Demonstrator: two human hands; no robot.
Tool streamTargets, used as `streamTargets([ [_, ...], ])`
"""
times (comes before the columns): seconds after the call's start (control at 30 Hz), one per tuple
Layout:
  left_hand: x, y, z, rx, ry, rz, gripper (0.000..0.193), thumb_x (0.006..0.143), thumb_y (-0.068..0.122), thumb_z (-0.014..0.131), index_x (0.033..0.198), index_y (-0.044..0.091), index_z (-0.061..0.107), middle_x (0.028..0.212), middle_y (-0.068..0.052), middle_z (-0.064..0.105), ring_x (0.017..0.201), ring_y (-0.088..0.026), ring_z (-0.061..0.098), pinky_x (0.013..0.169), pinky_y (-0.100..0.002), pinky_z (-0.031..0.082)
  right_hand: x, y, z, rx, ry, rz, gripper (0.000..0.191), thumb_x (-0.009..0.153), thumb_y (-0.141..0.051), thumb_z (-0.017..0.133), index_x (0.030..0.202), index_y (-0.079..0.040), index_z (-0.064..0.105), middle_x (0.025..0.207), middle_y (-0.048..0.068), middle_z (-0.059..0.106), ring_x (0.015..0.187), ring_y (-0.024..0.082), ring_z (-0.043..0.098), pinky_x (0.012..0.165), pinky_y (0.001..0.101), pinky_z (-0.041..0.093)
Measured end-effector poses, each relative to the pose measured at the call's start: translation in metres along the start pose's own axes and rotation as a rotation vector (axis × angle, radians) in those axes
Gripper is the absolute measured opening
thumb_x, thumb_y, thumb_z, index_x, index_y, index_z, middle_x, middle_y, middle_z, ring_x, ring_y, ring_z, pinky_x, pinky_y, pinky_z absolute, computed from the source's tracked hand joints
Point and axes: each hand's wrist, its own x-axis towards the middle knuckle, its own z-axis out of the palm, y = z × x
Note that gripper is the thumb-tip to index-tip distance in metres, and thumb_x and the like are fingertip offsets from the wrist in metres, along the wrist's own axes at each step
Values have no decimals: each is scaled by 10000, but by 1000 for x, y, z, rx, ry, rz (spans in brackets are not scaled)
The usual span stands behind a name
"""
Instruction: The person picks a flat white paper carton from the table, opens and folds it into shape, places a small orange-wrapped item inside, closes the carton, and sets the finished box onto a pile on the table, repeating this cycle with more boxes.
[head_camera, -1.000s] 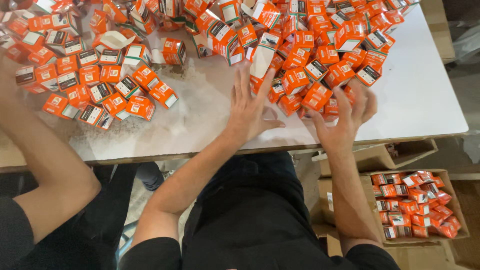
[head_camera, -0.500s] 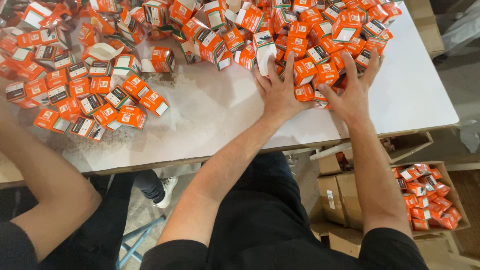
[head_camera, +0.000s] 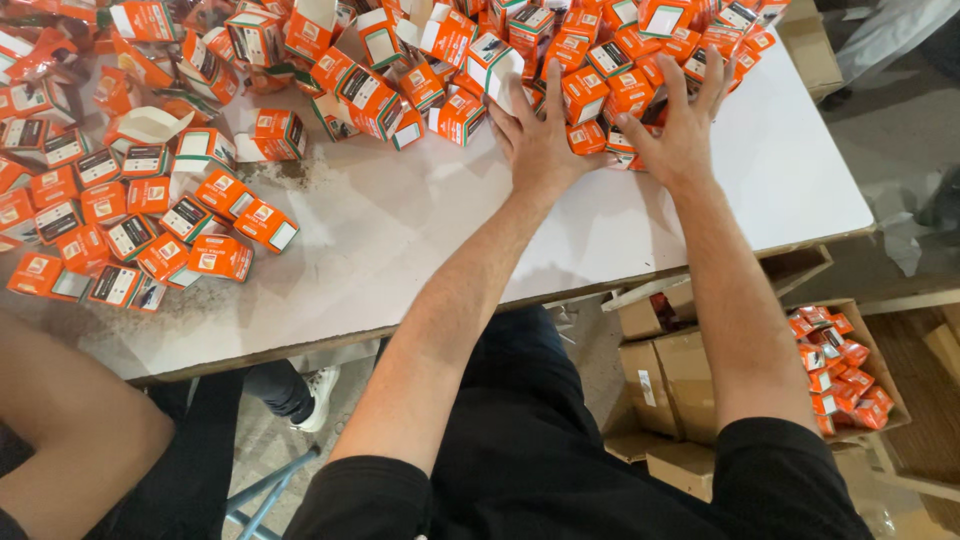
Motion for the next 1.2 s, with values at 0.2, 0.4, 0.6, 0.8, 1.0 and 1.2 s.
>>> streamTargets([
  [0.2, -30, -5, -23, -42, 81, 172, 1404, 558, 629, 948, 1594, 227, 88, 1583, -348, 108, 1484, -597, 20, 1136, -751, 94, 4, -11, -10, 62, 10, 5, 798, 1026, -453, 834, 1654, -159, 439, 1726, 244, 60, 1608, 517, 22, 1334, 636, 153],
  [0.4, -55, -61, -110, -80, 149, 462, 879, 849, 382, 891, 1568, 227, 410, 1606, -223, 292, 1486, -436, 328, 1193, -603, 309, -34, -61, -46, 172, 247, 27, 649, 1168, -373, 646, 1634, -38, 344, 1685, 225, 173, 1603, 386, 189, 1312, 536, 237],
  [0.6, 11, -166, -253, -187, 450, 261, 363, 1008, 77, 729, 1346, 92, 600, 1334, -131, 572, 1218, -307, 614, 1051, -435, 528, -96, -145, -60, 496, 173, 3, 320, 1150, -228, 556, 1380, -6, 566, 1392, 179, 540, 1137, 281, 635, 1023, 397, 547],
  [0.8, 60, -207, -312, 105, 232, 134, 176, 965, 117, 725, 1134, 78, 691, 1067, -98, 716, 978, -261, 713, 866, -397, 575, -101, -194, -31, 371, -115, -42, 150, 998, -112, 656, 1104, -14, 697, 1139, 157, 703, 1057, 346, 677, 928, 408, 531],
  [1.0, 75, -195, -284, 513, 258, 264, 281, 770, 85, 750, 1049, 52, 732, 1055, -173, 695, 970, -413, 629, 843, -508, 517, -99, -200, -24, 185, -100, -119, 173, 949, -149, 722, 1073, -29, 728, 1091, 146, 711, 1013, 356, 669, 895, 441, 527],
  [1.2, 78, -173, -287, 565, 562, 465, 157, 807, 66, 742, 954, 77, 688, 978, -125, 661, 981, -374, 618, 818, -495, 474, -98, -197, -27, 257, -92, -103, 147, 929, -119, 724, 1050, -35, 729, 1087, 127, 720, 1016, 335, 682, 886, 412, 537],
])
